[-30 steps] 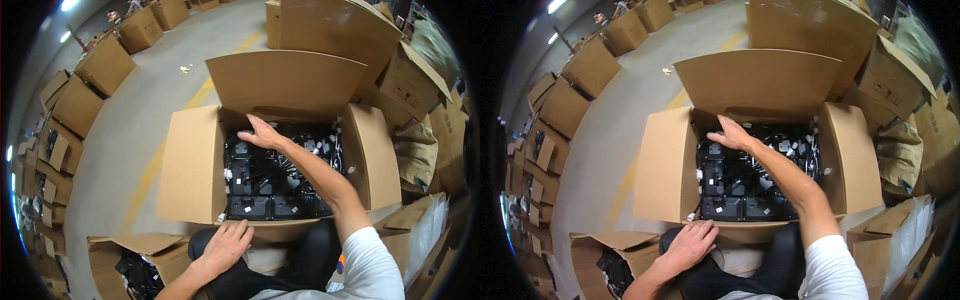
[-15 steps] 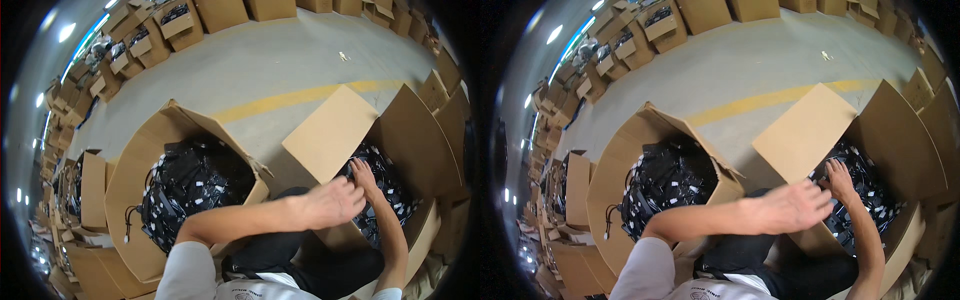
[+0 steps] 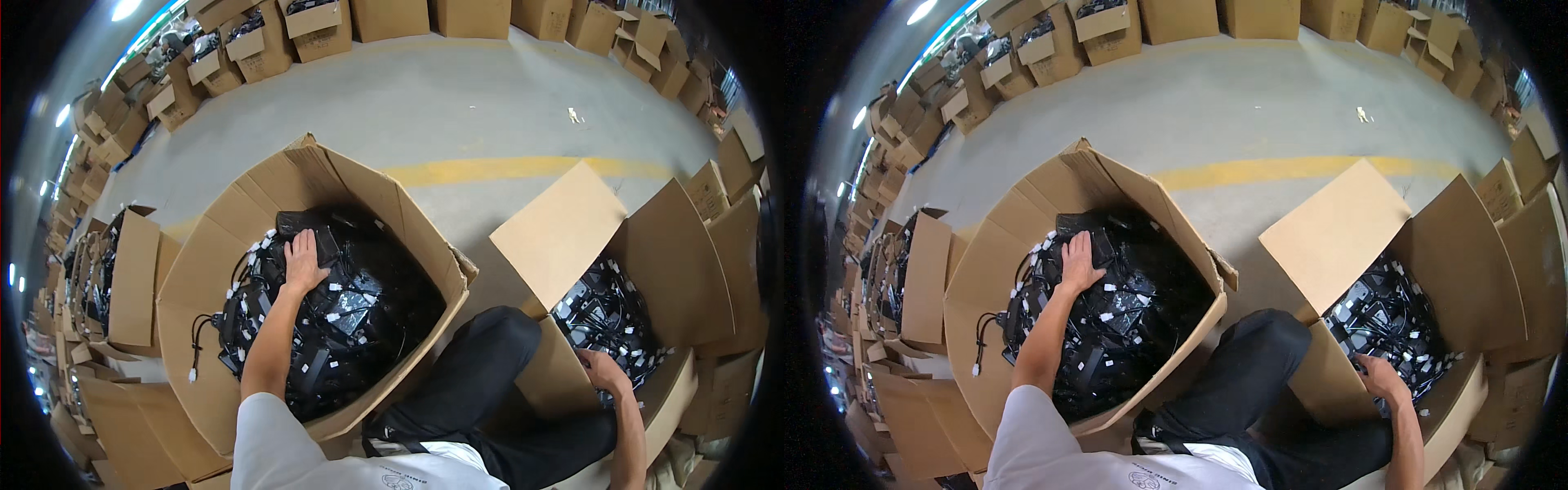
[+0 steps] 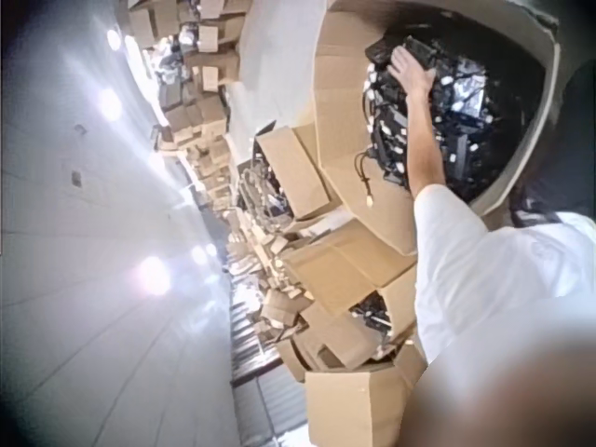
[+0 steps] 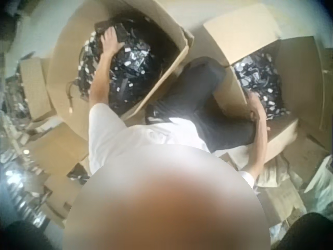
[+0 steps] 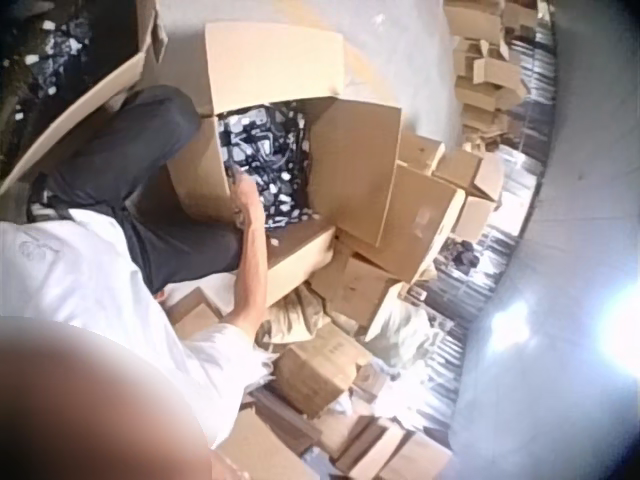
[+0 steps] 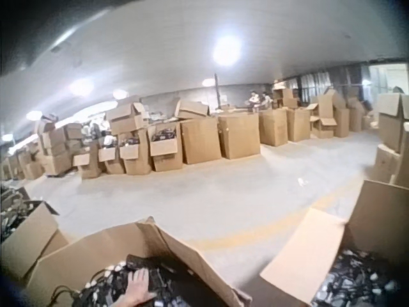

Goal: The person transfers electronic components from one cardboard box to another, then closes the destination box and labels it with a marker pen.

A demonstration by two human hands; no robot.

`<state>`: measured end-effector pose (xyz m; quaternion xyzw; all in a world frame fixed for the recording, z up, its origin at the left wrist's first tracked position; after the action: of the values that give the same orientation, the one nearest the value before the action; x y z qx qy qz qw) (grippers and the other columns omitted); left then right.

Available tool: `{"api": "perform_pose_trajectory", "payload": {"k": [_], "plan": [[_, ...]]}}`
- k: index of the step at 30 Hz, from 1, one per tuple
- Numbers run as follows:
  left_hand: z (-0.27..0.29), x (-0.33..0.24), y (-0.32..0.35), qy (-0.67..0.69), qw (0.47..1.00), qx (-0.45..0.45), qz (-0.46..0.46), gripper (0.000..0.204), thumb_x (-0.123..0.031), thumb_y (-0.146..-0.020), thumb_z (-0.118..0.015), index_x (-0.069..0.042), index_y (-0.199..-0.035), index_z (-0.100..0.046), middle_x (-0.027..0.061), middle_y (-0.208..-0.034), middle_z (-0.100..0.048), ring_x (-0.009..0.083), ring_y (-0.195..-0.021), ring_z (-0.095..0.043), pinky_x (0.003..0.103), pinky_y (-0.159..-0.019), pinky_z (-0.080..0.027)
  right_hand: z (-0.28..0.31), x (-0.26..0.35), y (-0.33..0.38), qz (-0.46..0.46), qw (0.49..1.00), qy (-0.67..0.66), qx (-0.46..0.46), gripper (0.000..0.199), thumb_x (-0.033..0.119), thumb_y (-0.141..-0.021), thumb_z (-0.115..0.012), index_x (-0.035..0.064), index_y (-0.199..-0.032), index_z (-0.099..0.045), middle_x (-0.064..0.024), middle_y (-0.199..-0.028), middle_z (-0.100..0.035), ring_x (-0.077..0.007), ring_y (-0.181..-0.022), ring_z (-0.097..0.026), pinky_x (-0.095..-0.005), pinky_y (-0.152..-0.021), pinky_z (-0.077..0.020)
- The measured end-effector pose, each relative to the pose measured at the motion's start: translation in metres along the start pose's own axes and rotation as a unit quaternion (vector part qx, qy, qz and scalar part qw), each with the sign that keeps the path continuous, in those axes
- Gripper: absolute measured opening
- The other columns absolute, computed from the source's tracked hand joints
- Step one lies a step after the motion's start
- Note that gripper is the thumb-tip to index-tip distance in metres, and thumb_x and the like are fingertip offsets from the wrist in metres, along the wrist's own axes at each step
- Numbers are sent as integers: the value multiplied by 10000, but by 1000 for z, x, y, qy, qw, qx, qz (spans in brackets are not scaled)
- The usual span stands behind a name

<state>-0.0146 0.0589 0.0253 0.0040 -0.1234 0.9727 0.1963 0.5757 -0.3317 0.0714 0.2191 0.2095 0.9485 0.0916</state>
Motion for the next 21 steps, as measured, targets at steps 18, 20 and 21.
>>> {"api": "perform_pose_trajectory", "payload": {"k": [18,20,21], "plan": [[268,-202,11,329,885,-144,-295,1011,-311,-587,-873,63,-1421,-441,238,-1256,-512,414,-1157,-531,485,-1030,-437,85,314,-29,285,808,-509,-84,848,389,-902,-726,-34,-1513,-316,-198,-1415,-514,-262,-1156,-616,-410,-995,-503],[276,-219,23,332,858,-203,-335,932,-325,-617,-868,61,-1379,-496,226,-1243,-526,393,-1151,-542,498,-1020,-441,86,342,-28,228,842,-467,-145,504,171,-914,-702,-38,-1330,-511,-114,-1173,-626,-162,-1011,-615,-330,-908,-516],[276,-225,24,340,844,-232,-342,900,-329,-638,-864,61,-1368,-510,222,-1239,-531,388,-1148,-545,501,-1015,-443,86,336,-30,179,871,-424,-172,388,107,-913,-687,-35,-1254,-569,-82,-1092,-649,-135,-965,-610,-305,-875,-518]]}}
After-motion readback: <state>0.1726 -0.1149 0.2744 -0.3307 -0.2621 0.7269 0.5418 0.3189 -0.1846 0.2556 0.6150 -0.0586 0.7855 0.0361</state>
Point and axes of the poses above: each hand's wrist, its own y-axis away from the middle knuckle, its own z-axis out of the back of the hand, x = y × z, the point moved 4 cm from there along -y, towards the middle knuckle
